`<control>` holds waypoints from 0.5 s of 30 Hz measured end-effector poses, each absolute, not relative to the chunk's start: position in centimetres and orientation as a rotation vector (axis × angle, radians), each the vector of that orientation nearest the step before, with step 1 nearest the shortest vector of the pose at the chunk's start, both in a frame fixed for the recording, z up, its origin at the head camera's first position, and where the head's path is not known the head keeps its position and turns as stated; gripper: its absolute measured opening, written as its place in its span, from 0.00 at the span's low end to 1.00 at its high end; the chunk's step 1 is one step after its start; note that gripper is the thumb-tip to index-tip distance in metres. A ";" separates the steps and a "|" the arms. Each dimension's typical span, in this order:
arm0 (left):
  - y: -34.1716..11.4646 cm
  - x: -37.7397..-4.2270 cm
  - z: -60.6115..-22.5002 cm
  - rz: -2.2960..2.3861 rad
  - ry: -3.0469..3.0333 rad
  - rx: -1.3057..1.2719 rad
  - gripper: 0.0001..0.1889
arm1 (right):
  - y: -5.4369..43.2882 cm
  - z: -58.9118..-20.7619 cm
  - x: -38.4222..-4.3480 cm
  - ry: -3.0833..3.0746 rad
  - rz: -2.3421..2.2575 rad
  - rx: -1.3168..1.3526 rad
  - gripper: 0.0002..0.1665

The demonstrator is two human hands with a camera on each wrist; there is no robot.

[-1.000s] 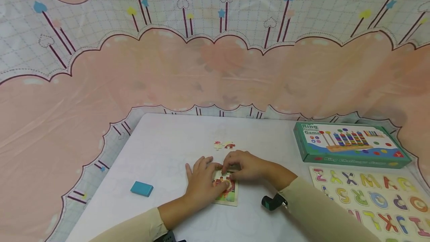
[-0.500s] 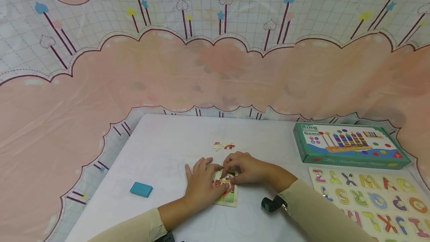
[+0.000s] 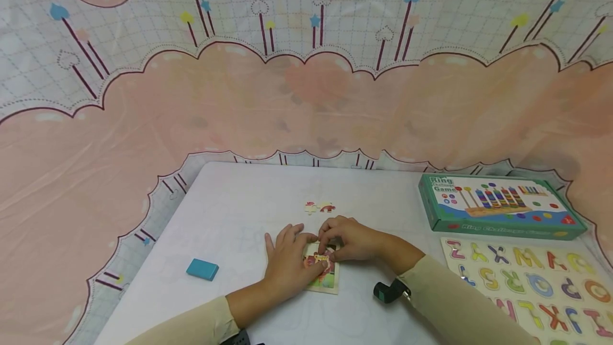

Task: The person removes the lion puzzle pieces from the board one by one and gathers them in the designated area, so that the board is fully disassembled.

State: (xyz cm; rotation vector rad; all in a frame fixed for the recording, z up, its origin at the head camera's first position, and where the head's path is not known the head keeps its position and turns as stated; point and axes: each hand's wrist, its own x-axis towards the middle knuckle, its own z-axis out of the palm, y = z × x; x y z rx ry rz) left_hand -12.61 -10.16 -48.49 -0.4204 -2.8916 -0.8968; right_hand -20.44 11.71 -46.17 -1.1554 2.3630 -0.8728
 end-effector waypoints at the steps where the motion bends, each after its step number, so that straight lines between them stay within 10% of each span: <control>1: -10.2 -12.6 -48.5 -0.896 -2.891 -0.421 0.29 | 11.7 -46.2 -20.4 2.364 -0.873 -1.154 0.13; 15: -10.1 -12.5 -48.7 -0.861 -2.906 -0.407 0.29 | 11.5 -46.0 -19.9 2.391 -0.950 -1.053 0.17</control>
